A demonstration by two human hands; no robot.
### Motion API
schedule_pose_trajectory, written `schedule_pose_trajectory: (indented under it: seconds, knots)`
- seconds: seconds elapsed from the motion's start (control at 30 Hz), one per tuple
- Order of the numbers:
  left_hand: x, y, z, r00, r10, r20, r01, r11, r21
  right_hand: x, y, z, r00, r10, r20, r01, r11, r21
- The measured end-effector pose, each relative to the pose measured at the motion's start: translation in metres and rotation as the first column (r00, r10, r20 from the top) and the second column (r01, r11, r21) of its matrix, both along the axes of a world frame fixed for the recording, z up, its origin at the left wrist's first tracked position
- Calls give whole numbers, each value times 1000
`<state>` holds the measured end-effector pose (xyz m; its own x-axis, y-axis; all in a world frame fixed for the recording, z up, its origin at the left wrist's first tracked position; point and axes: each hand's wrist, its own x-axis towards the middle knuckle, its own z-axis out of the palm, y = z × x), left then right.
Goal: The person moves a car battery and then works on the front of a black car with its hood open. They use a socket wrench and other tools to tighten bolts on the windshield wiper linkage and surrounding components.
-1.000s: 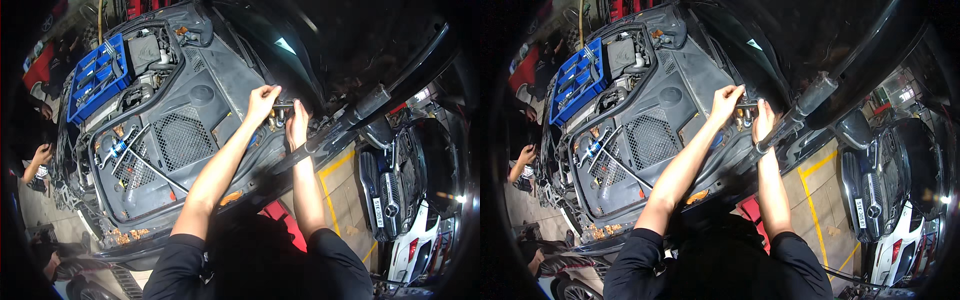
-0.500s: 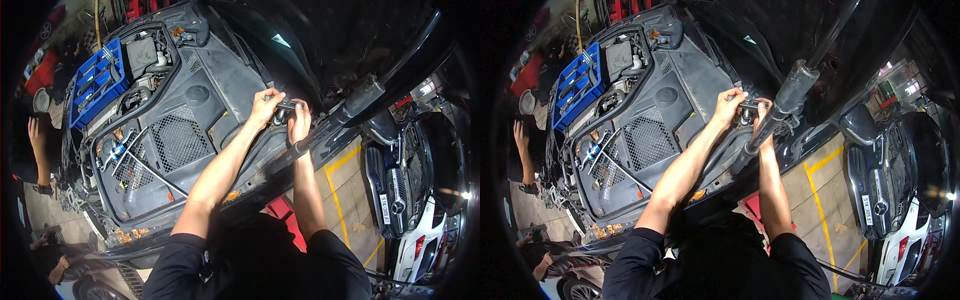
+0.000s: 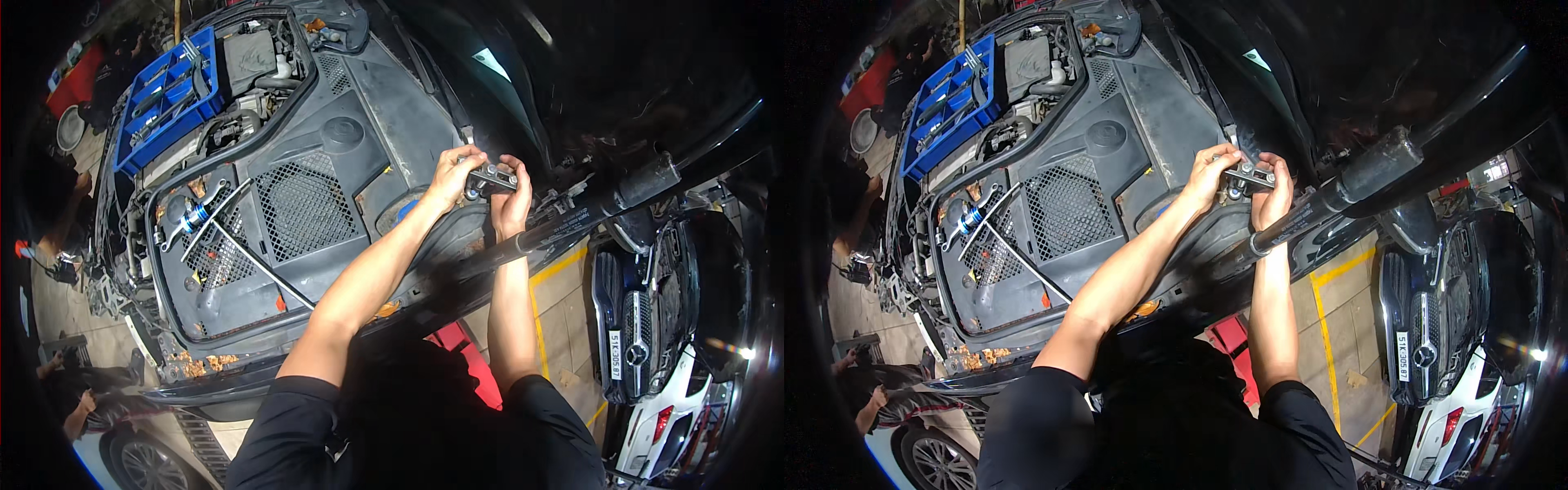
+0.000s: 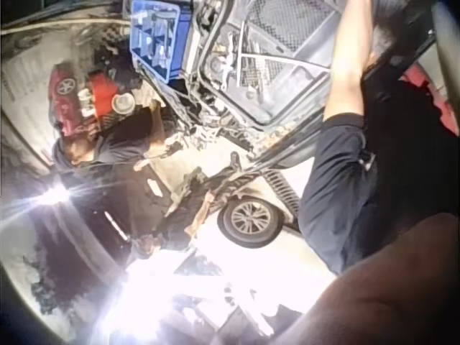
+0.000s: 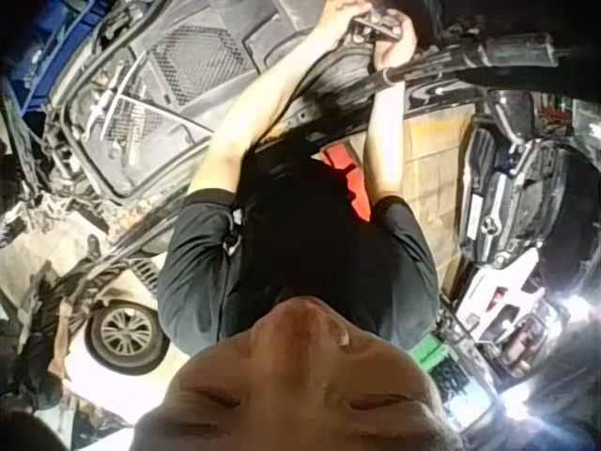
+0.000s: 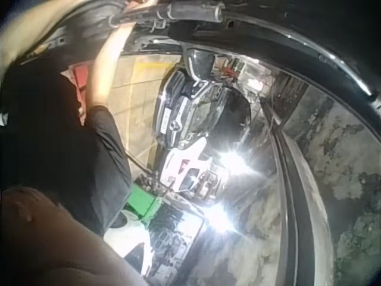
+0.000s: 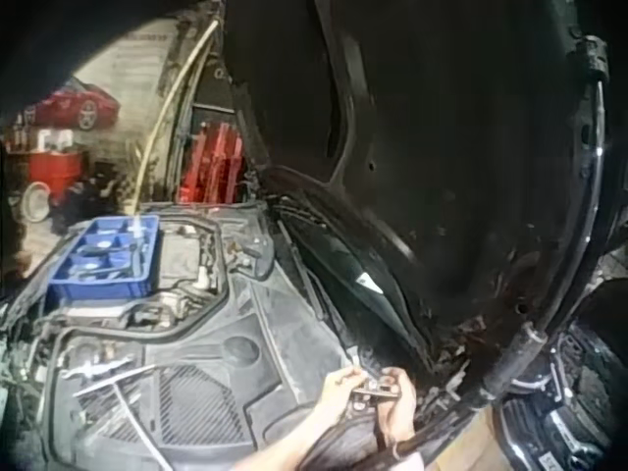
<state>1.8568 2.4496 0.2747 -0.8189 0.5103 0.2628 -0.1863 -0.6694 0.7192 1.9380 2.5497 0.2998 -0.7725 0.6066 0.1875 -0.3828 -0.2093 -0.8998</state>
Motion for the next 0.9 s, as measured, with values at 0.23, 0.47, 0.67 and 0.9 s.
schedule_pose_trajectory:
  seconds: [0.23,0.47,0.67,0.9]
  knots:
    - [-5,-3,-8,995,18,95,-9,995,-98,-3,-20,9,981,-190,40,146,859,490]
    - [1,-1,-1,998,-2,61,2,1000,-15,17,-17,-7,998,-31,-53,39,985,167]
    - [-6,-4,-5,977,-205,63,190,963,189,12,6,-37,979,-184,82,156,951,267]
    - [-3,-6,-2,959,-266,93,262,963,61,19,0,-21,995,-92,46,90,995,47]
